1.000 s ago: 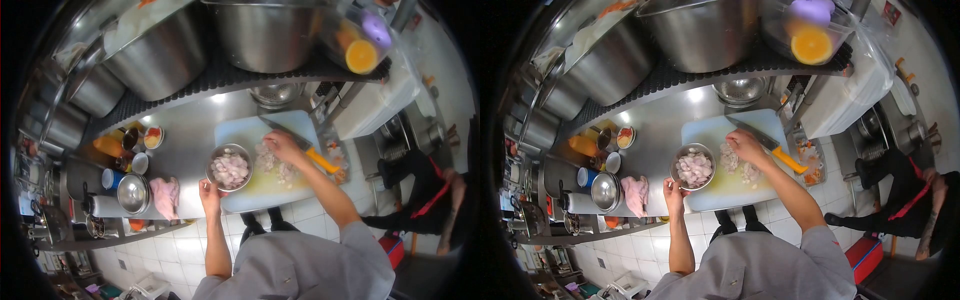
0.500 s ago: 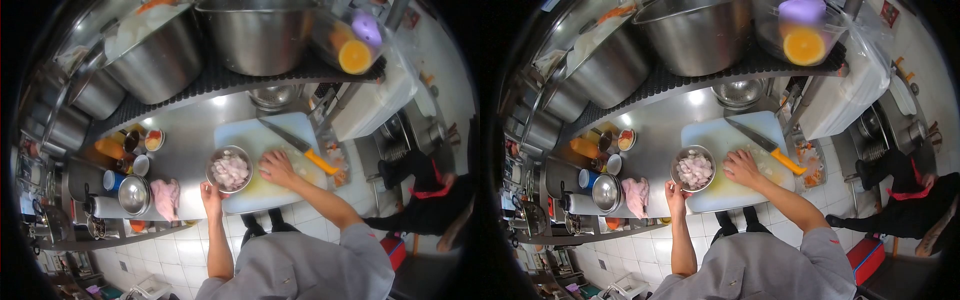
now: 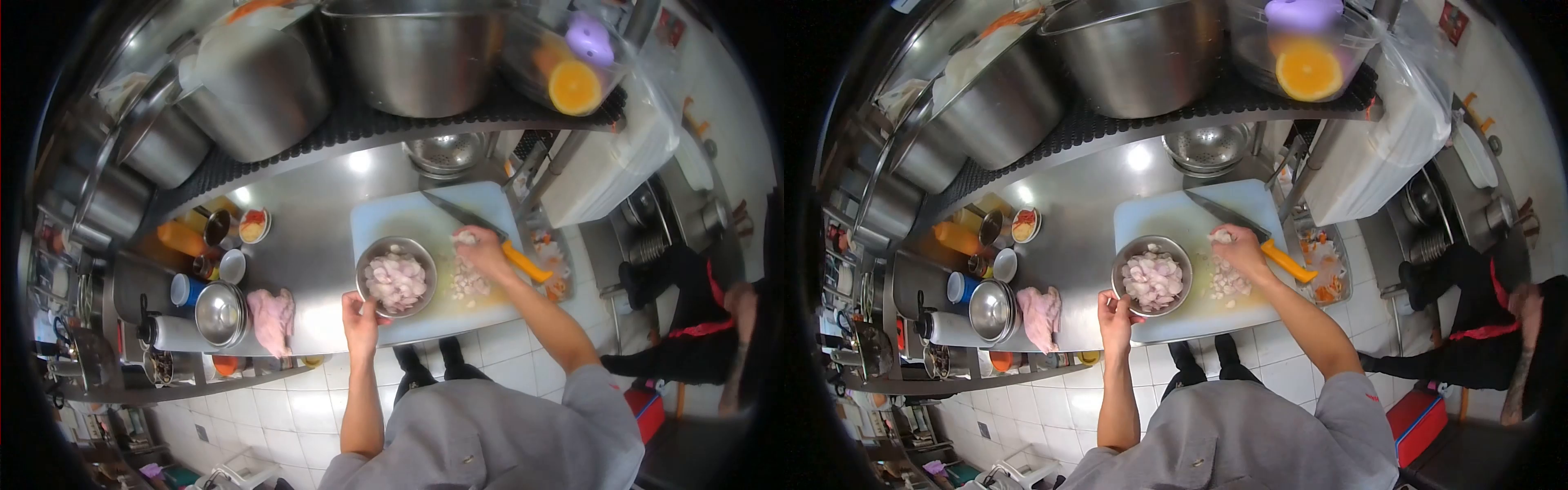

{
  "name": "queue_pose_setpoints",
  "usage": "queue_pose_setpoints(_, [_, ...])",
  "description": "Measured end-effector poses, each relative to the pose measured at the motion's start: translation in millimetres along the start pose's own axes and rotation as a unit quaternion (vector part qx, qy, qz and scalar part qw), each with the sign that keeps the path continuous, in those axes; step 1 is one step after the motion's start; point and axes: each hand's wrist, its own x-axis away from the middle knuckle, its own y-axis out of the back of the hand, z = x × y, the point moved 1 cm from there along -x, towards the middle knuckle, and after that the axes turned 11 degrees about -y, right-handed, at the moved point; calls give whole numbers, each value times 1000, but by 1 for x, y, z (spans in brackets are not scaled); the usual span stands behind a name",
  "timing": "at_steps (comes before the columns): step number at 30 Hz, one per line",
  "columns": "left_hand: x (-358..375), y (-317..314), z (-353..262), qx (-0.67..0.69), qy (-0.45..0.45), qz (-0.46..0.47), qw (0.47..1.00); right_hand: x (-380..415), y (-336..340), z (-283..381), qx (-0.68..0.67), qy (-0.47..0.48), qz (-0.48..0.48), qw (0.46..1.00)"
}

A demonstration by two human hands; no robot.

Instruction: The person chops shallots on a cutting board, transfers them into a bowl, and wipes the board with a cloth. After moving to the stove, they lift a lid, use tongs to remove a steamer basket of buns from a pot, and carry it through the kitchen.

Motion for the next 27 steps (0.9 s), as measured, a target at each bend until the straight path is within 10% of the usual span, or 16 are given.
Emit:
queue_pose_setpoints(1, [0, -5, 0, 0, -6, 13, 1000, 2, 1, 14, -123, -123, 52, 983])
queue_pose_setpoints(5, [2, -30, 0, -1, -7, 51, 999, 19, -10, 75, -171, -96, 100, 975])
queue_pose_setpoints(10, [4, -52, -13, 19, 7, 80, 997, 40, -11, 115, 84, 181, 85, 976])
queue_pose_setpoints(17, [6, -51, -13, 30, 33, 75, 996, 40, -9, 126, 0, 117, 13, 993])
queue_pose_setpoints(20, [4, -46, -11, 35, 25, 85, 995, 39, -12, 120, 55, 300, 9, 952])
queue_pose_setpoints(27, [7, -36, 2, 28, -16, 89, 996, 57, -28, 110, 8, 264, -28, 964])
